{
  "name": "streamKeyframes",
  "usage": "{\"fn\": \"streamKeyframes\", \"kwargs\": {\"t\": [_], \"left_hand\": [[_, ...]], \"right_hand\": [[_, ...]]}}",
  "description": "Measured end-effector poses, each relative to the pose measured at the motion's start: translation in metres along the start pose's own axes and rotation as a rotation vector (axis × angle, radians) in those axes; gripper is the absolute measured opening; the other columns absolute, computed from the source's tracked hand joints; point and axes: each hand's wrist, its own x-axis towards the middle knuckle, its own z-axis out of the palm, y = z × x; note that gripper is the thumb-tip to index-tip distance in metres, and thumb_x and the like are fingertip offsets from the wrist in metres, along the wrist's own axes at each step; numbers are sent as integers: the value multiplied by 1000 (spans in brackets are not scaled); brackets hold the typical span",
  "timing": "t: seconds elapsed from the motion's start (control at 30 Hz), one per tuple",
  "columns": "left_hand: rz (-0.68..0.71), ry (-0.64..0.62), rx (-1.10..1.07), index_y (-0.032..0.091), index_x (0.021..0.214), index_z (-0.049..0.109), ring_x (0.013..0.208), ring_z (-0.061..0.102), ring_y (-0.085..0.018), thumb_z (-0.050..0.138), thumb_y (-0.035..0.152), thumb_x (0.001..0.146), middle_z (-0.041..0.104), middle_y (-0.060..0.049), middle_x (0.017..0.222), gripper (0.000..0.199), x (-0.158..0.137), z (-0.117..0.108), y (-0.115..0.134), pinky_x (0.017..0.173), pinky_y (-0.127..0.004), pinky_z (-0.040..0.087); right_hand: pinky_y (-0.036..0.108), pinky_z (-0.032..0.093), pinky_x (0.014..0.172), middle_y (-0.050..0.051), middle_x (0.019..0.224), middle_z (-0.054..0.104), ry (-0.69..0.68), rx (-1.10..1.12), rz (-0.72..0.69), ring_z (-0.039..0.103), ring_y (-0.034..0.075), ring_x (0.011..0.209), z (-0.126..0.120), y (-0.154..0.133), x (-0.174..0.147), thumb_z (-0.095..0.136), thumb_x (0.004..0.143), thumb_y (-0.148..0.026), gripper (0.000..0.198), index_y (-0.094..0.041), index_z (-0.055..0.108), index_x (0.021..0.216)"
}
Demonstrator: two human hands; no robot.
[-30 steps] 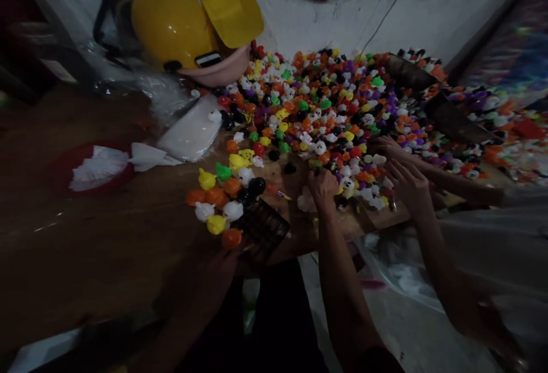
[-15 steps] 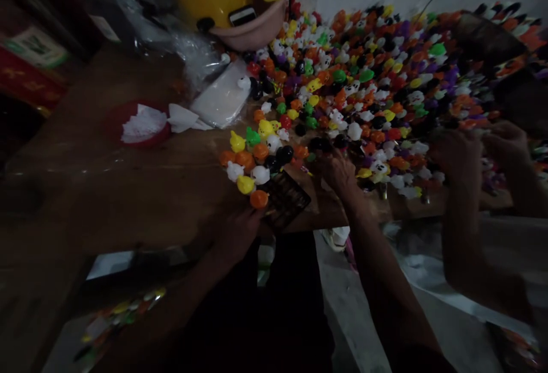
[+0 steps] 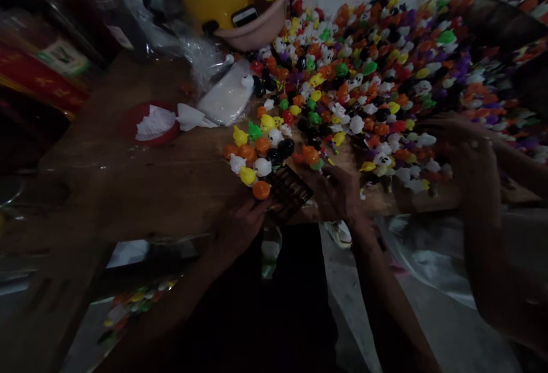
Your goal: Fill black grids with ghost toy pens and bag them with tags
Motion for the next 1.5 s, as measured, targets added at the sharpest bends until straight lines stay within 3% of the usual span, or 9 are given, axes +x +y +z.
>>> {"fn": "streamKeyframes", "kwargs": {"t": [0.13, 0.3, 0.5, 0.7, 0.83, 1.03, 1.27, 1.5], "left_hand": [[-32, 115, -75, 25, 133, 74, 105, 74, -18, 60, 14, 99, 74, -6, 125, 39, 2, 7, 3, 98, -26, 60], [7, 109, 37, 27, 133, 74, 98, 75, -20, 55, 14, 102, 77, -8, 117, 39, 4, 13, -3, 88, -28, 62], [56, 74, 115, 28, 133, 74, 98, 74, -22, 57, 11, 101, 77, -9, 112, 40, 3, 13, -9, 87, -30, 61], [54, 39, 133, 30, 134, 74, 103, 72, -24, 54, 13, 103, 76, -10, 111, 41, 5, 18, -12, 89, -32, 58], [59, 47, 140, 29, 129, 77, 101, 72, -23, 51, 13, 104, 76, -10, 106, 39, 7, 18, -13, 87, -31, 57], [49, 27, 132, 26, 120, 80, 97, 73, -23, 54, 12, 103, 76, -11, 101, 34, 8, 18, -12, 83, -30, 58], [124, 47, 131, 25, 127, 76, 101, 73, -22, 52, 11, 103, 77, -10, 111, 37, 4, 11, -11, 87, -30, 59], [104, 36, 140, 25, 122, 79, 93, 72, -22, 52, 8, 101, 78, -10, 104, 38, 3, 17, -13, 80, -30, 58]], "right_hand": [[25, 47, 64, 3, 81, 71, -76, 500, 182, 58, 14, 68, 25, 0, -28, 68, 88, -62, 43, -19, 69, 87], [23, 45, 61, 1, 78, 67, -117, 660, 249, 54, 12, 66, 35, 2, -28, 70, 86, -67, 47, -21, 68, 86], [25, 47, 63, -1, 73, 65, -59, 531, 206, 55, 13, 66, 38, 0, -33, 74, 85, -55, 36, -20, 69, 80], [38, 56, 91, 4, 94, 76, 13, 345, 19, 69, 23, 94, 60, -20, -37, 70, 91, -48, 27, -22, 77, 90], [39, 59, 86, 3, 85, 74, 86, 365, 30, 70, 24, 86, 77, -25, -29, 68, 93, -51, 31, -22, 77, 88], [35, 56, 85, 4, 90, 76, -87, 239, -38, 69, 22, 90, 90, -29, -26, 61, 99, -43, 29, -22, 78, 89], [32, 52, 80, 6, 84, 74, -99, -53, -147, 65, 21, 83, 96, -21, -25, 58, 100, -32, 25, -21, 71, 81], [31, 51, 82, 8, 85, 72, -126, -94, -262, 64, 20, 81, 106, -18, -26, 52, 102, -21, 25, -20, 68, 83]]}}
